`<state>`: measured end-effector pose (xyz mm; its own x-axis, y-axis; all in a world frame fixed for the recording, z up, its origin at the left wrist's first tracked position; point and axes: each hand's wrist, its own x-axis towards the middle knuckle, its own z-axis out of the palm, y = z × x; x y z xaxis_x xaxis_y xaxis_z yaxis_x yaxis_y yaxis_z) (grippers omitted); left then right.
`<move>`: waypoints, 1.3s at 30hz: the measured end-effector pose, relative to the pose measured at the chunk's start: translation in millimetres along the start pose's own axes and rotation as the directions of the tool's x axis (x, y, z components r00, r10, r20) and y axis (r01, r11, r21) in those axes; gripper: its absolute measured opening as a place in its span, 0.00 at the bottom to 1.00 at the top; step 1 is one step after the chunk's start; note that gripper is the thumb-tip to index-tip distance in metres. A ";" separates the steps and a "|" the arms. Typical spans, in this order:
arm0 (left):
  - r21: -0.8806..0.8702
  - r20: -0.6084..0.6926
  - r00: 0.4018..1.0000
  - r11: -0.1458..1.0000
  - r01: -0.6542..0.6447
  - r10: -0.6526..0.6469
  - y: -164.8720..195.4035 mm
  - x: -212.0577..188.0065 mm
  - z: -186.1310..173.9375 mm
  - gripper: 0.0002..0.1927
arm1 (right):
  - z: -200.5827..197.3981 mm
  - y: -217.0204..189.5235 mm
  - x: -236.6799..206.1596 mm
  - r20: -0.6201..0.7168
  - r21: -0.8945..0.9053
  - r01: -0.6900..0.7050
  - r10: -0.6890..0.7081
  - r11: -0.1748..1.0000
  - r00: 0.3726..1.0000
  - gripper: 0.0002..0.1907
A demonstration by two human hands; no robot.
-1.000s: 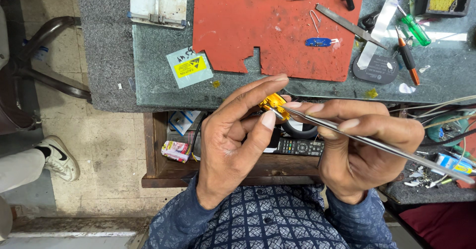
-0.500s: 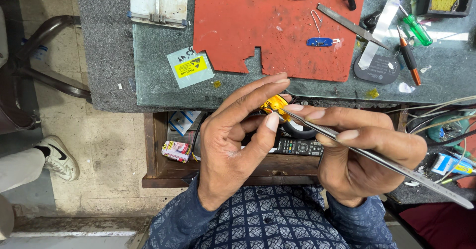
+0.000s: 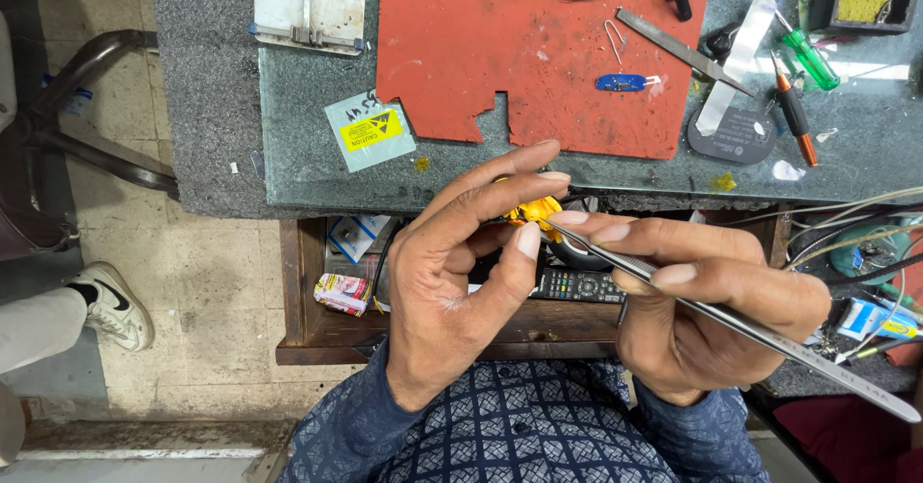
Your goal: The person uses tweezers to adjust a small component inside a yellow plastic housing, then applies adhesive from a tube to secure it. They attach a black cover, use a screwdriver to tighten a screw, and finally use a soldering iron on the internal component.
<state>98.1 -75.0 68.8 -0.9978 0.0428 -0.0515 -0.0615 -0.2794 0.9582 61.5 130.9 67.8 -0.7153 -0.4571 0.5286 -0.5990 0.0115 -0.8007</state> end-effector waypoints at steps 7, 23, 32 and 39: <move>-0.021 0.005 1.000 1.000 -0.019 0.019 0.7 -1.1 -0.5 0.16 | 7.8 -0.2 -7.2 -0.090 0.039 -0.026 0.030 0.999 0.996 0.21; -0.071 0.008 1.000 0.997 -0.006 0.006 -3.6 2.2 -2.1 0.18 | 21.7 -7.7 0.7 -0.256 -0.112 -0.065 0.035 0.992 0.966 0.15; -0.225 0.018 0.999 0.974 0.040 -0.037 -15.0 9.8 -5.1 0.23 | 23.6 0.5 -18.5 -0.530 -0.054 -0.186 0.130 0.981 0.838 0.14; -0.245 0.042 0.997 0.967 0.072 -0.064 -18.2 13.8 -5.3 0.26 | -22.1 5.3 -26.4 -0.506 -0.152 -0.443 0.315 0.884 0.803 0.08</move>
<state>85.4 -74.4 49.2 -0.9898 0.1003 -0.1009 -0.1379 -0.5024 0.8536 69.3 162.7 55.9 -0.9451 0.0869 0.3149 -0.2674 0.3477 -0.8986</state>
